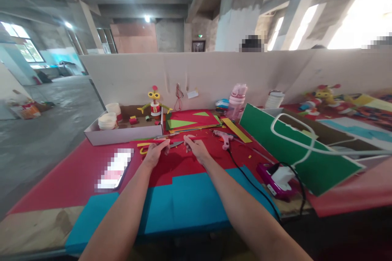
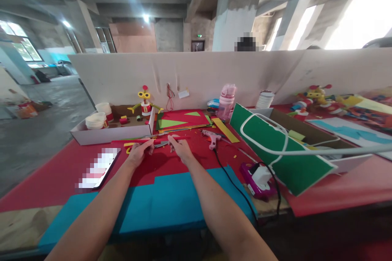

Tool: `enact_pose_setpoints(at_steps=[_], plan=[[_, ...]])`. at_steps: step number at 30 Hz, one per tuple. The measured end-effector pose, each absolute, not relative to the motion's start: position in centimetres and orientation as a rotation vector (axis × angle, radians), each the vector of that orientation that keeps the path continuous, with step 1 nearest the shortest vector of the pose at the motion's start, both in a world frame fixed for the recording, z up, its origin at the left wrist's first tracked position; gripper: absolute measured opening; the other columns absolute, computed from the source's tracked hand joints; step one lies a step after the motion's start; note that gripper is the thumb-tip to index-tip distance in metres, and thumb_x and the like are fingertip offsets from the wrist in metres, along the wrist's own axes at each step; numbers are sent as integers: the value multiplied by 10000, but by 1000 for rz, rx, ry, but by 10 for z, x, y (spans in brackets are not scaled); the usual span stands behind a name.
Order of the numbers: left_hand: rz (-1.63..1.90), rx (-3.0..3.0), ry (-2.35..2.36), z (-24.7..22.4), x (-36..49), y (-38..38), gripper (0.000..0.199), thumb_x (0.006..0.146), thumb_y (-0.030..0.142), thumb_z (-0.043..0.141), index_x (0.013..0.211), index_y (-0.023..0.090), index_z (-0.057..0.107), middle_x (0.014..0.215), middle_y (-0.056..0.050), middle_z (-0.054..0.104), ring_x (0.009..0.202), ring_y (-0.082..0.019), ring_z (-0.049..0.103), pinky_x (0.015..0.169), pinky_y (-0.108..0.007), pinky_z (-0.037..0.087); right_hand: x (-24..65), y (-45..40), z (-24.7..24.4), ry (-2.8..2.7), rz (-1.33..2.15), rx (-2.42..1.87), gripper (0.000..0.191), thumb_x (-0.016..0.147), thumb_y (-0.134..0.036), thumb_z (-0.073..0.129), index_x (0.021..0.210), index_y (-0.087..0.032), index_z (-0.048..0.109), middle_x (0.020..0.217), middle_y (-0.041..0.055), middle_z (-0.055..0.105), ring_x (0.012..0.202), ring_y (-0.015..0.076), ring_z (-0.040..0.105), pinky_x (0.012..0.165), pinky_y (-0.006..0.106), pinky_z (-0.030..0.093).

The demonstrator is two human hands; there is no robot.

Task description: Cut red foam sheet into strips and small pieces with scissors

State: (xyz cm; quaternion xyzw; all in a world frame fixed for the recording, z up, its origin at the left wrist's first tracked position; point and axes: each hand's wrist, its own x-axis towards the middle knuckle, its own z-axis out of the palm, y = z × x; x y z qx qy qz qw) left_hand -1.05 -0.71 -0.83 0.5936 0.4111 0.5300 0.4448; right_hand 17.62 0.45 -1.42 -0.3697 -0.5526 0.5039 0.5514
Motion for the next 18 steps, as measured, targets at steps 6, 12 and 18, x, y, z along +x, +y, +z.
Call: enact_pose_setpoints(at_steps=[6,12,18], plan=[[1302,1472,963,-9,-18,-5,389,791,411,591,480,182,542,469,-5,500,484,-121,460,523,-264,358,187,9,-12,-1283,1145,-909,481,747,-590,611,508,-180,530,425,-45,427,388,84,432,430,225,365],[1322,1468,1009,-13,-26,-1,401,773,403,594,441,191,520,439,-6,495,465,-123,458,545,-276,370,198,13,-8,-1235,1106,-921,485,724,-604,615,504,-185,510,412,-52,410,363,78,401,391,218,336],[1333,1450,1012,-8,-30,-3,401,784,378,598,444,180,521,442,3,487,468,-111,455,539,-267,353,210,23,-10,-1212,1006,-960,478,719,-619,609,538,-191,496,437,-58,401,377,75,401,379,207,323]])
